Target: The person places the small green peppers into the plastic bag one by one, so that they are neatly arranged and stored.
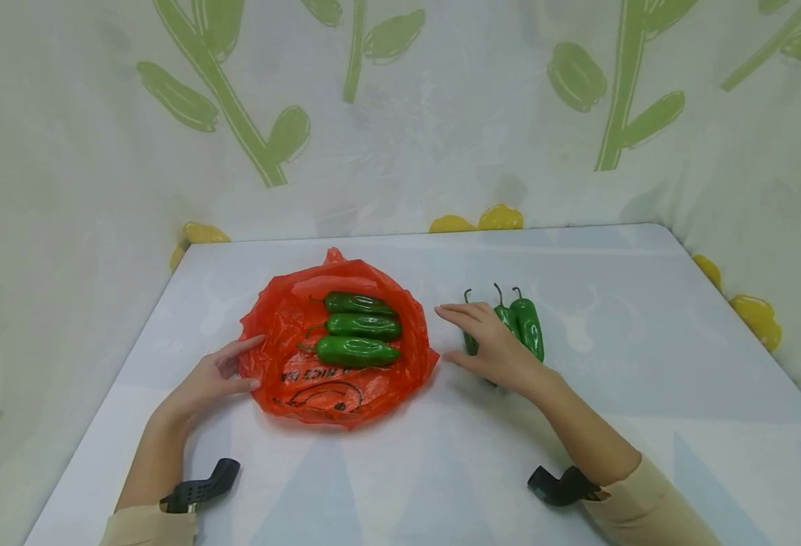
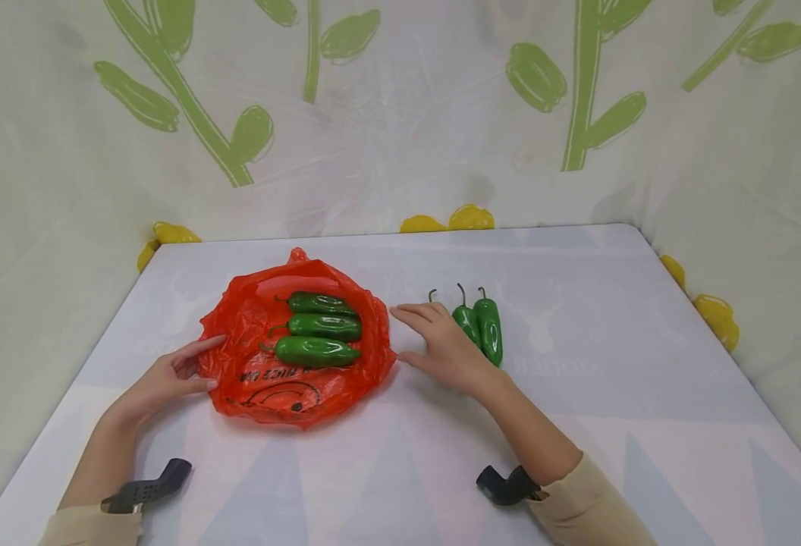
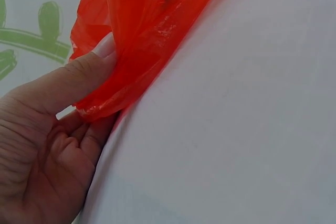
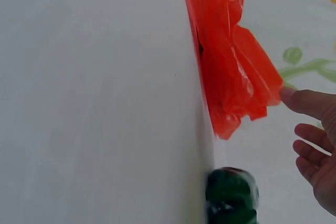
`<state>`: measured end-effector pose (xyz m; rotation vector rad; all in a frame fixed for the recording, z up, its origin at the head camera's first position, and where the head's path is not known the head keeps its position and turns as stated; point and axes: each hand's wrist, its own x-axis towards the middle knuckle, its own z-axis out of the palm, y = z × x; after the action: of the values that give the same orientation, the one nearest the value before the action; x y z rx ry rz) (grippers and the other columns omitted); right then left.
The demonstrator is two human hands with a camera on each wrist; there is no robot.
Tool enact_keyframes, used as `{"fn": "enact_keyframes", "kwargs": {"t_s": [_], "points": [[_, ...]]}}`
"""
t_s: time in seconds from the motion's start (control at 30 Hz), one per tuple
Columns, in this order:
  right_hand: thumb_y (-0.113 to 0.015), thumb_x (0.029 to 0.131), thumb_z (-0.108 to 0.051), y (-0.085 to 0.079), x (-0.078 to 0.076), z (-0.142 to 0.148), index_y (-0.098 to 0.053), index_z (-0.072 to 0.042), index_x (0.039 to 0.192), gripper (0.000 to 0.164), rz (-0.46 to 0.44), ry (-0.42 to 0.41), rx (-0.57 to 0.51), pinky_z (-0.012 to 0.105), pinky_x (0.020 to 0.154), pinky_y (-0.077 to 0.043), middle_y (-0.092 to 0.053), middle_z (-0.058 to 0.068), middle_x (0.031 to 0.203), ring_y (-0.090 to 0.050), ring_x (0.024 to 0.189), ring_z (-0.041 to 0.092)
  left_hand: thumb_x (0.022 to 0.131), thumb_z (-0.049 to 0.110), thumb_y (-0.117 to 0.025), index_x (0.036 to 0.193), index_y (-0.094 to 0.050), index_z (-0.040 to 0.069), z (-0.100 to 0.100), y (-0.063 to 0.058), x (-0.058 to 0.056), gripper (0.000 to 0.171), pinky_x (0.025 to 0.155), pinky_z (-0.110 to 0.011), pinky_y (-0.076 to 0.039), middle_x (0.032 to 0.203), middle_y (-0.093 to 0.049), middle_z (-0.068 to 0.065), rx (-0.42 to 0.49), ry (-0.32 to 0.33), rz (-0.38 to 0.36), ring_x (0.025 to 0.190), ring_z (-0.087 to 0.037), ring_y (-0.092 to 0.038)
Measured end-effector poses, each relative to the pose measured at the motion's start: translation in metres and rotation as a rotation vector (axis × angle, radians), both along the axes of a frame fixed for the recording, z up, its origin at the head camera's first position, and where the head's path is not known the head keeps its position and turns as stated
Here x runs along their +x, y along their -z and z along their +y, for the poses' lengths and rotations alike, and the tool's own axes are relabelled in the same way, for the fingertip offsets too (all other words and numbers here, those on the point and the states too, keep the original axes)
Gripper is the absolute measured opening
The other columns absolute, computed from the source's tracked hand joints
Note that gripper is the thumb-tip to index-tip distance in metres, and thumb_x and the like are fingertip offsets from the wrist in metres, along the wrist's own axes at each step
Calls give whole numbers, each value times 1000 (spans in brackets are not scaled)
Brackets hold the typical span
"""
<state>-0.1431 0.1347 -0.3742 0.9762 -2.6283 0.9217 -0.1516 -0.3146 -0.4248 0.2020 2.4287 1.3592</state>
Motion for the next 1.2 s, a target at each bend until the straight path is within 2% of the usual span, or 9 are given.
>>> {"fn": "enact_keyframes", "kwargs": {"t_s": [0.2,0.4,0.63,0.97,1.2], "points": [[-81,72,-8,3,1,18,-53,-2,131,66,45,32,-24,44,92,-50,-54,12,131,-47,118,27,83,24,-72,146,-35,9,0,0,1,75,104,-63,-28,154,-19,-24,-2,2,-3,139,-47,-16],[-82,70,-6,7,2,39,-52,0,130,67,37,93,-51,47,93,-47,-53,13,132,-45,121,29,83,26,-72,146,-34,10,-1,-1,2,76,103,-63,-30,154,-19,-24,-29,-1,-7,138,-48,-18],[-82,69,-6,9,1,61,-51,-1,132,70,0,173,-91,53,96,-44,-51,17,134,-44,126,34,83,24,-72,146,-34,10,-2,-1,2,75,103,-63,-30,154,-18,-24,-10,1,-7,139,-48,-17],[-80,69,0,17,-7,87,-51,2,131,68,14,243,-118,61,96,-38,-52,21,131,-45,122,41,83,24,-72,147,-34,12,0,-1,0,75,102,-63,-31,154,-19,-23,-6,4,-1,139,-47,-18],[-80,70,-1,28,-14,95,-51,4,130,67,-31,270,-111,62,97,-37,-51,24,131,-44,122,44,83,24,-72,147,-34,11,0,-2,1,75,102,-62,-32,154,-18,-23,6,-2,-11,139,-47,-18]]}}
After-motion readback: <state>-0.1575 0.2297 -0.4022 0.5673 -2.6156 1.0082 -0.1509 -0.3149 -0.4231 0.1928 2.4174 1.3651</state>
